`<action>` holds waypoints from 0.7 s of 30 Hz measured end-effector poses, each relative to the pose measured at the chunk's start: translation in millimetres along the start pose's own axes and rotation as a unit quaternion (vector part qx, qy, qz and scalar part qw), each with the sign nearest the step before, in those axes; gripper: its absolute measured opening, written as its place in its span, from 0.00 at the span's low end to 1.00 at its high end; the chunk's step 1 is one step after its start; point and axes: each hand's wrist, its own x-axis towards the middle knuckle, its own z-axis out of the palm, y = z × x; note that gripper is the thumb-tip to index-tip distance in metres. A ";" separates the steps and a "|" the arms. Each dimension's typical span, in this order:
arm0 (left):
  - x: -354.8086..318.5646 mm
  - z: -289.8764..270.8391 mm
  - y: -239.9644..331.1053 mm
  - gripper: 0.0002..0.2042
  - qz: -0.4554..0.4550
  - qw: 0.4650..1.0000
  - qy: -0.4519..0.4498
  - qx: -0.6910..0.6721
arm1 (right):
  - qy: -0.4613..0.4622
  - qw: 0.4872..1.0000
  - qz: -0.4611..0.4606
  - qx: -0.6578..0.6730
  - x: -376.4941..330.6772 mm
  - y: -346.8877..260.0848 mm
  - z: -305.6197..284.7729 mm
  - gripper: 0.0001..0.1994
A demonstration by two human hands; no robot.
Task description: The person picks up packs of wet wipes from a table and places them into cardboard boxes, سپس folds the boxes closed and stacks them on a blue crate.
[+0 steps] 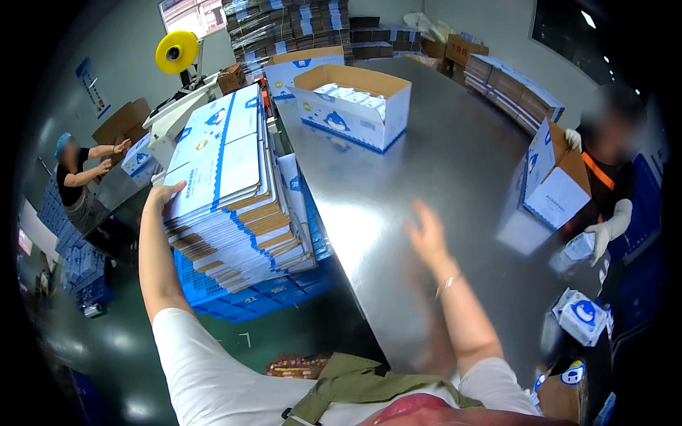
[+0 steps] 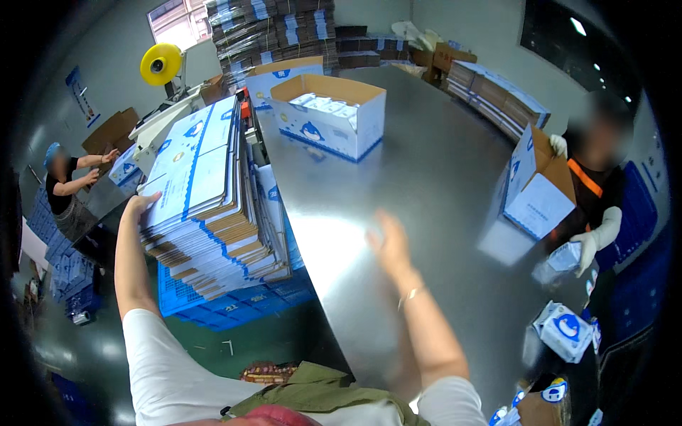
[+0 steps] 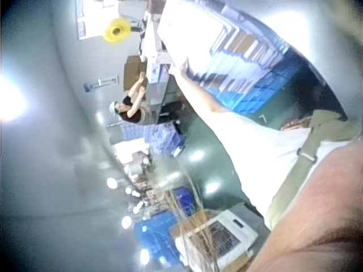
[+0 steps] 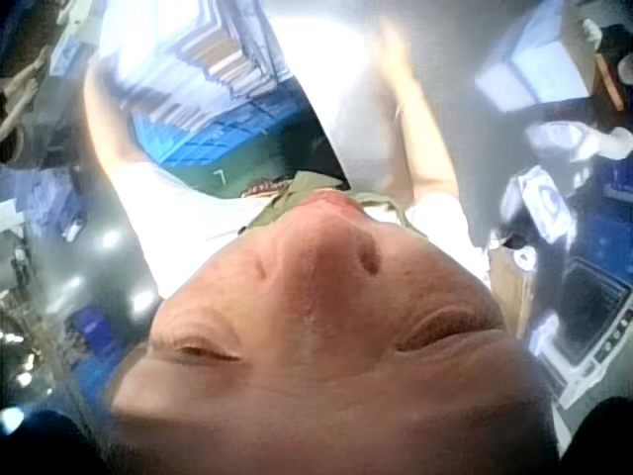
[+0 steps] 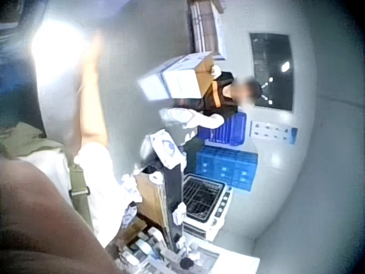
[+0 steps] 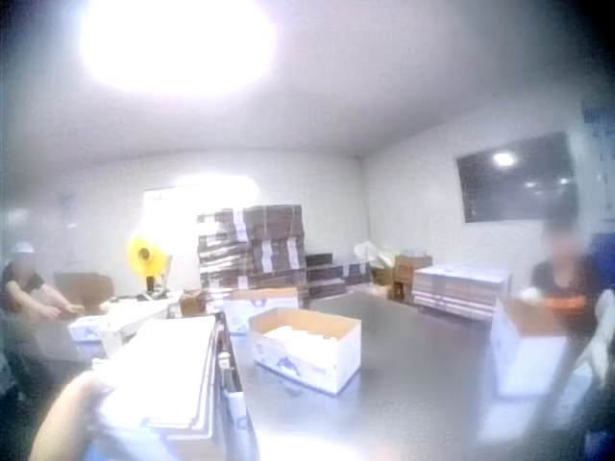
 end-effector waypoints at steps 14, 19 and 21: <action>-65.6 35.7 39.9 0.45 -0.044 0.970 0.205 0.121 | -0.131 0.990 -0.032 0.037 -176.4 -40.4 8.8 0.16; -87.7 1.9 38.4 0.50 -0.097 0.983 0.102 0.122 | -0.125 0.991 -0.037 0.015 -176.4 -45.2 8.5 0.15; -90.1 -5.8 38.7 0.47 -0.101 0.982 0.104 0.119 | -0.125 0.991 -0.037 0.019 -175.7 -44.2 9.1 0.15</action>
